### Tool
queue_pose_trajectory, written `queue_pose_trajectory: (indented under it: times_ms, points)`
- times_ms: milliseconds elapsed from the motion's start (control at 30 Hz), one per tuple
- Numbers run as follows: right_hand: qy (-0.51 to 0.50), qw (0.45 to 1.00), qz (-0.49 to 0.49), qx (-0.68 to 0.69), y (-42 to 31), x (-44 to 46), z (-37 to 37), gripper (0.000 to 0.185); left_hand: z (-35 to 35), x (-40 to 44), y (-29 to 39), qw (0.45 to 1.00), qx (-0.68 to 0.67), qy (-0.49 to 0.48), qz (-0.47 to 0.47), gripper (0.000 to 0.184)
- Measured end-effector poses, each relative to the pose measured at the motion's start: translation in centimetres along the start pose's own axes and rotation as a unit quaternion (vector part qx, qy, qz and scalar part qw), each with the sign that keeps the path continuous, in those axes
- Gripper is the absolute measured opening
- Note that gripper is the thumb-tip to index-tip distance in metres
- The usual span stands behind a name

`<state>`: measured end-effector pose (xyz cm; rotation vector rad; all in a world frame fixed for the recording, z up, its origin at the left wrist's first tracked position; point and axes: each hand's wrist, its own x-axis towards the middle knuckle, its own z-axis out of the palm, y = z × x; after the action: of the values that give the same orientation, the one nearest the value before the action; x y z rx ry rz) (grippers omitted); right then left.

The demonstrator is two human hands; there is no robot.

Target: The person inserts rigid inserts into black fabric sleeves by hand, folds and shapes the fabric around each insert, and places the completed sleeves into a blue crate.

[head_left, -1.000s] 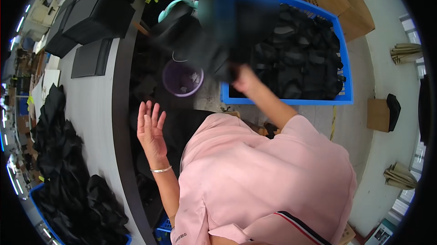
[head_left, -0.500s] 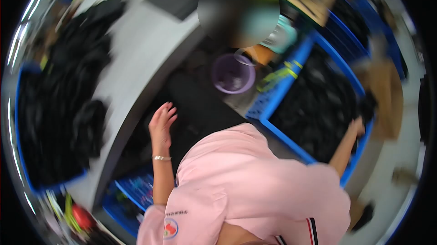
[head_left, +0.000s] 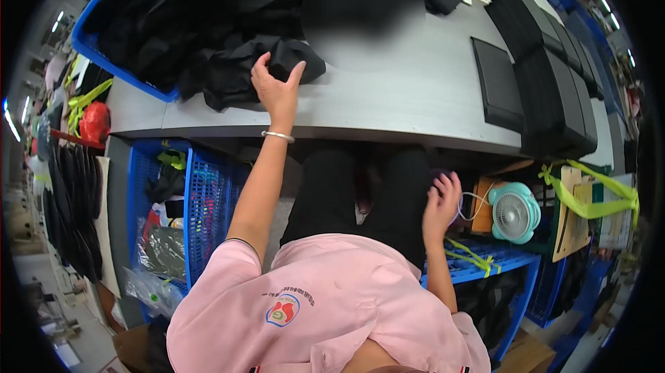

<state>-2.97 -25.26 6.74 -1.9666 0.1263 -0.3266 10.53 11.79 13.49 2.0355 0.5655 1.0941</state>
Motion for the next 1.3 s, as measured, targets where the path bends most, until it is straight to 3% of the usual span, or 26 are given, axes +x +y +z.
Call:
queue_pose_trajectory:
  times_ms: [33,100,133,200,267,333,400,433,467,533,567,667,700,767,867,900,967,1000,1033,1100,1200,1300]
  points:
    - [-0.027,0.999,-0.013,0.036,-1.3,0.9,2.3,0.033,0.7,0.3,-0.6,1.0,-0.019,-0.005,-0.023,0.053]
    - [-0.091,0.984,-0.143,-0.049,-4.7,2.8,5.5,0.034,2.4,0.7,-3.4,0.998,-0.063,-0.021,-0.019,0.043]
    - [-0.118,0.98,-0.154,-0.043,-6.2,3.4,6.8,0.032,2.5,0.4,-3.5,0.999,0.004,-0.043,-0.027,0.039]
    - [-0.139,0.976,-0.166,0.018,-7.4,4.5,9.4,0.033,1.8,-0.5,-2.0,0.969,-0.161,-0.158,-0.103,0.036]
    - [-0.096,0.984,-0.122,0.088,-9.4,5.6,11.2,0.036,2.1,-3.1,-0.5,0.875,-0.366,-0.249,-0.195,0.033]
    - [-0.039,0.986,-0.06,0.152,-11.7,6.6,12.6,0.04,2.3,-5.6,1.5,0.827,-0.427,-0.312,-0.189,0.029]
    - [-0.102,0.991,0.006,0.081,-11.1,8.2,12.1,0.035,2.1,-7.4,2.9,0.795,-0.423,-0.377,-0.214,0.031]
    - [-0.056,0.992,-0.113,0.029,-11.4,8.5,11.7,0.033,1.3,-7.7,3.5,0.854,-0.304,-0.386,-0.17,0.042]
    - [-0.036,0.985,-0.17,-0.01,-11.4,8.9,11.2,0.034,1.2,-8.2,4.4,0.896,-0.303,-0.322,-0.042,0.062]
    - [0.001,0.956,-0.279,-0.086,-11.1,9.5,9.8,0.036,-1.4,-7.3,8.2,0.942,-0.184,-0.258,0.113,0.077]
    - [-0.001,0.942,-0.315,-0.112,-11.2,9.7,9.2,0.038,-1.4,-7.3,9.4,0.943,-0.208,-0.215,0.143,0.073]
    - [-0.008,0.913,-0.37,-0.171,-11.8,9.4,7.7,0.035,-0.4,-6.5,9.5,0.897,-0.11,-0.319,0.284,0.057]
    - [0.031,0.91,-0.373,-0.181,-12.4,9.2,7.3,0.033,0.5,-6.7,9.3,0.894,-0.136,-0.332,0.268,0.041]
    - [0.11,0.897,-0.377,-0.201,-13.5,8.4,6.6,0.029,0.7,-6.9,9.7,0.89,-0.152,-0.351,0.249,0.035]
    - [0.132,0.858,-0.474,-0.15,-12.9,5.6,5.4,0.027,0.4,-7.4,11.8,0.885,-0.191,-0.372,0.203,0.027]
    - [0.077,0.853,-0.493,-0.151,-13.0,4.7,5.0,0.025,0.3,-7.6,12.9,0.88,-0.2,-0.376,0.211,0.026]
    - [0.078,0.886,-0.436,-0.134,-11.4,4.0,5.9,0.024,0.4,-8.6,15.4,0.861,-0.228,-0.394,0.224,0.024]
    - [0.033,0.904,-0.389,-0.174,-10.1,3.6,5.6,0.026,-0.1,-9.4,16.9,0.853,-0.231,-0.397,0.25,0.024]
    - [0.052,0.913,-0.357,-0.191,-9.4,3.9,5.8,0.021,-0.6,-10.5,18.1,0.845,-0.22,-0.402,0.275,0.025]
    - [-0.028,0.948,-0.267,-0.17,-8.2,4.8,5.2,0.009,-1.2,-12.5,19.1,0.832,-0.221,-0.422,0.284,0.028]
    - [-0.103,0.972,-0.212,0.0,-4.3,5.3,4.4,0.009,-1.5,-15.9,18.5,0.817,-0.231,-0.458,0.264,0.024]
    - [-0.061,0.963,-0.08,0.249,-2.0,4.2,5.3,0.012,-2.7,-18.1,18.6,0.816,-0.227,-0.479,0.23,0.02]
